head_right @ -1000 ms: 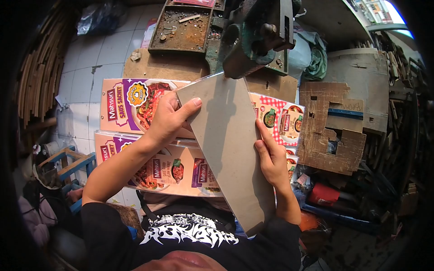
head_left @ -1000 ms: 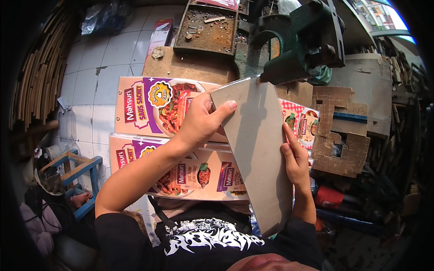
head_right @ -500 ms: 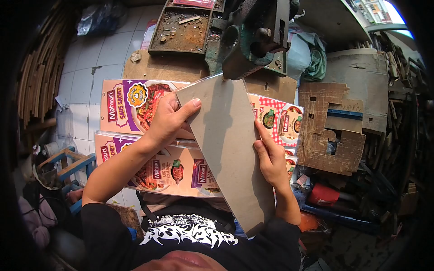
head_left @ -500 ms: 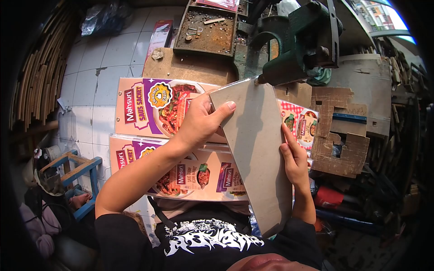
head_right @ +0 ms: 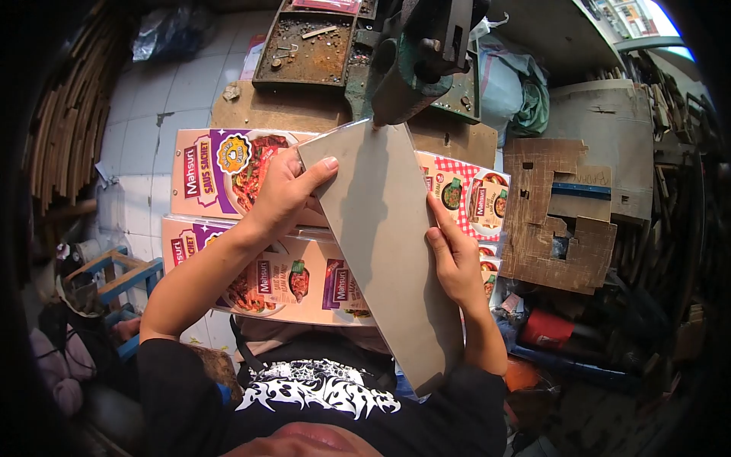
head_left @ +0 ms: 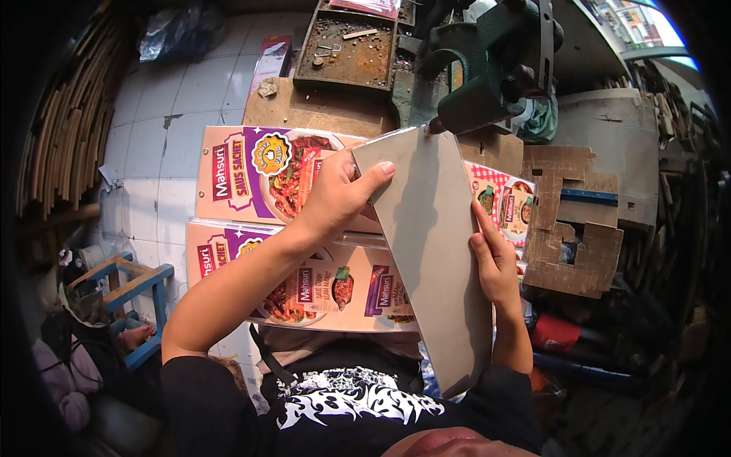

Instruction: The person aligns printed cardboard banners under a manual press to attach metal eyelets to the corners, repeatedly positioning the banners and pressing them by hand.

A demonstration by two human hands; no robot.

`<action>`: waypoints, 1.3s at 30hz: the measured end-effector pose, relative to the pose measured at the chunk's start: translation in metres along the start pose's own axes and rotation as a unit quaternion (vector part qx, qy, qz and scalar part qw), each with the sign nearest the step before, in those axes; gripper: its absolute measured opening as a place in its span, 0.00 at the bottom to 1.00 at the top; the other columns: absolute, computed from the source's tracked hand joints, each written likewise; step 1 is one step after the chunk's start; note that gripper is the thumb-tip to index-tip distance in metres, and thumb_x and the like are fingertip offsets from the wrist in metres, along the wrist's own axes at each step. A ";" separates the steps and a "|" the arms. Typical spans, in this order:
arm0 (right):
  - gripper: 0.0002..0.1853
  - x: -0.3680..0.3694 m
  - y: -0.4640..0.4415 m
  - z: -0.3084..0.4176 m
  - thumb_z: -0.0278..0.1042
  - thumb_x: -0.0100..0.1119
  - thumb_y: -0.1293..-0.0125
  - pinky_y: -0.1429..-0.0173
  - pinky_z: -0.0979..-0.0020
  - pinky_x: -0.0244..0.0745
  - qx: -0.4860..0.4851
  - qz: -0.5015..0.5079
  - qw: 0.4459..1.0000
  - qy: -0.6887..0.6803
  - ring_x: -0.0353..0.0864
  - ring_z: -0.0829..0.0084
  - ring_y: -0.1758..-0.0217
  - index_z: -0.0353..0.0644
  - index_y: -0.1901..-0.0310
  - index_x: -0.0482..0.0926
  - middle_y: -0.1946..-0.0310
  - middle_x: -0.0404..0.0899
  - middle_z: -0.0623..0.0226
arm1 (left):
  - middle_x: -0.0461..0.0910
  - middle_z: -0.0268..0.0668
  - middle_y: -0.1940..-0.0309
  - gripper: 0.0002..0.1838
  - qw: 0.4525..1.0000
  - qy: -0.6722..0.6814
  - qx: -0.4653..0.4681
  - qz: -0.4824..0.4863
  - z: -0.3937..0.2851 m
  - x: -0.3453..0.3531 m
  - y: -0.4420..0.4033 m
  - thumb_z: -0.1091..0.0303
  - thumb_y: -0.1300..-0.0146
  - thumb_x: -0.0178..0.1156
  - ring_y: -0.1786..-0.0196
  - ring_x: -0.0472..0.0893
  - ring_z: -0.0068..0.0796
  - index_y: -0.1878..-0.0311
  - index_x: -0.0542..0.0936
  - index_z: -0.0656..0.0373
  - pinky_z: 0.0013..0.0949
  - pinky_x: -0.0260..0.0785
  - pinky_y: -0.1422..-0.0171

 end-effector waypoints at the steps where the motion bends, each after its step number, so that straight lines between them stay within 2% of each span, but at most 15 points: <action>1: 0.24 0.000 0.000 -0.002 0.26 0.47 0.27 0.31 0.73 0.60 0.000 0.004 1.000 -0.009 0.70 0.70 0.33 0.36 0.31 0.63 0.35 0.70 0.53 | 0.81 0.44 0.60 0.19 1.000 0.005 -0.003 0.005 0.003 -0.001 -0.001 0.65 0.32 0.57 0.63 0.84 0.27 0.47 0.71 0.71 0.33 0.83 0.63; 8: 0.25 -0.006 0.006 0.003 0.27 0.48 0.27 0.29 0.72 0.57 -0.012 0.031 0.997 -0.063 0.66 0.69 0.30 0.38 0.30 0.61 0.33 0.68 0.54 | 0.81 0.42 0.59 0.19 1.000 0.013 -0.016 0.005 0.005 0.000 0.004 0.62 0.34 0.58 0.63 0.84 0.28 0.48 0.73 0.69 0.35 0.83 0.61; 9: 0.25 -0.007 0.005 0.007 0.32 0.47 0.26 0.40 0.74 0.69 -0.101 0.010 0.995 0.022 0.77 0.74 0.44 0.39 0.30 0.62 0.43 0.77 0.56 | 0.82 0.41 0.59 0.19 0.999 0.025 -0.038 0.007 0.004 0.003 0.008 0.62 0.34 0.58 0.63 0.85 0.28 0.48 0.73 0.68 0.35 0.83 0.62; 10: 0.25 -0.015 0.008 0.005 0.32 0.47 0.26 0.40 0.74 0.69 -0.103 0.008 0.995 0.020 0.77 0.74 0.44 0.39 0.30 0.62 0.43 0.77 0.56 | 0.82 0.41 0.59 0.19 0.999 0.022 -0.038 0.008 0.001 0.005 0.013 0.62 0.34 0.58 0.63 0.85 0.28 0.48 0.73 0.68 0.35 0.83 0.62; 12: 0.24 -0.019 0.022 -0.024 0.32 0.45 0.26 0.60 0.78 0.72 0.172 0.064 0.964 -0.195 0.73 0.82 0.64 0.39 0.31 0.62 0.61 0.79 0.65 | 0.82 0.40 0.59 0.20 0.997 0.031 -0.068 0.016 -0.001 0.014 0.028 0.61 0.35 0.59 0.64 0.85 0.27 0.46 0.73 0.67 0.34 0.83 0.62; 13: 0.23 -0.021 0.022 -0.033 0.29 0.43 0.29 0.71 0.82 0.62 0.172 0.060 0.936 -0.301 0.62 0.86 0.74 0.39 0.33 0.63 0.71 0.72 0.72 | 0.82 0.40 0.59 0.20 0.997 0.029 -0.072 0.018 -0.002 0.017 0.037 0.61 0.35 0.59 0.64 0.85 0.27 0.46 0.73 0.67 0.34 0.83 0.62; 16: 0.20 -0.036 0.016 -0.050 0.21 0.44 0.34 0.62 0.79 0.74 0.214 0.041 0.870 -0.443 0.73 0.81 0.67 0.33 0.39 0.67 0.64 0.76 0.65 | 0.82 0.41 0.59 0.21 0.997 0.012 -0.076 -0.008 -0.009 0.018 0.061 0.62 0.35 0.58 0.63 0.85 0.28 0.45 0.73 0.67 0.34 0.83 0.61; 22: 0.13 -0.038 -0.029 -0.036 0.21 0.47 0.29 0.48 0.71 0.82 0.123 0.055 0.894 -0.428 0.82 0.72 0.56 0.29 0.45 0.71 0.55 0.79 0.56 | 0.82 0.43 0.58 0.20 0.997 0.058 -0.009 -0.055 -0.013 0.000 0.086 0.66 0.34 0.56 0.61 0.85 0.28 0.43 0.72 0.68 0.33 0.82 0.59; 23: 0.14 -0.036 -0.042 -0.030 0.25 0.47 0.27 0.49 0.70 0.84 0.089 0.077 0.895 -0.430 0.83 0.70 0.55 0.28 0.44 0.70 0.52 0.78 0.53 | 0.82 0.44 0.56 0.21 0.997 0.055 -0.020 -0.054 -0.010 -0.004 0.086 0.67 0.34 0.56 0.59 0.84 0.28 0.42 0.71 0.69 0.32 0.82 0.57; 26: 0.14 -0.027 -0.073 -0.011 0.36 0.52 0.27 0.69 0.77 0.82 0.100 0.072 0.905 -0.407 0.83 0.78 0.72 0.32 0.51 0.74 0.65 0.82 0.60 | 0.82 0.43 0.56 0.21 0.997 0.064 -0.018 -0.048 -0.007 -0.008 0.088 0.67 0.34 0.57 0.59 0.84 0.27 0.42 0.71 0.69 0.32 0.81 0.56; 27: 0.14 -0.027 -0.086 -0.014 0.36 0.52 0.27 0.69 0.77 0.82 0.100 0.072 0.905 -0.407 0.83 0.78 0.72 0.32 0.51 0.74 0.65 0.82 0.60 | 0.82 0.43 0.56 0.21 0.997 0.064 -0.018 -0.049 -0.006 -0.008 0.087 0.67 0.34 0.57 0.59 0.84 0.27 0.42 0.71 0.69 0.32 0.81 0.56; 29: 0.15 -0.014 -0.106 -0.019 0.43 0.55 0.28 0.79 0.81 0.72 0.111 0.153 0.902 -0.387 0.76 0.84 0.80 0.36 0.57 0.76 0.74 0.80 0.68 | 0.82 0.43 0.56 0.21 0.996 0.069 0.001 -0.047 -0.005 -0.009 0.086 0.67 0.34 0.57 0.59 0.84 0.27 0.42 0.71 0.69 0.31 0.81 0.56; 32: 0.16 0.000 -0.125 -0.017 0.44 0.55 0.29 0.80 0.83 0.68 0.138 0.126 0.912 -0.366 0.72 0.86 0.82 0.37 0.58 0.78 0.76 0.77 0.71 | 0.82 0.42 0.57 0.20 0.997 0.070 -0.012 -0.043 0.000 -0.011 0.085 0.67 0.35 0.57 0.58 0.84 0.25 0.43 0.72 0.69 0.29 0.80 0.56; 37: 0.08 0.008 -0.137 0.001 0.28 0.50 0.28 0.60 0.75 0.78 0.101 0.116 0.913 -0.379 0.78 0.80 0.68 0.35 0.53 0.77 0.64 0.79 0.65 | 0.81 0.43 0.55 0.22 0.996 0.074 -0.005 -0.042 0.001 -0.013 0.083 0.67 0.35 0.58 0.57 0.83 0.26 0.41 0.71 0.69 0.29 0.78 0.53; 39: 0.09 0.009 -0.138 0.010 0.28 0.49 0.28 0.61 0.75 0.78 0.055 0.110 0.933 -0.339 0.78 0.80 0.68 0.34 0.51 0.76 0.65 0.79 0.65 | 0.80 0.44 0.52 0.24 0.997 0.068 -0.016 -0.032 0.002 -0.014 0.084 0.67 0.36 0.58 0.53 0.83 0.28 0.39 0.69 0.69 0.31 0.78 0.49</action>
Point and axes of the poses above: each hand's wrist, its own y-axis away from the middle knuckle, its own x-axis out of the palm, z = x × y, the point moved 6 cm from there along -y, towards the middle knuckle
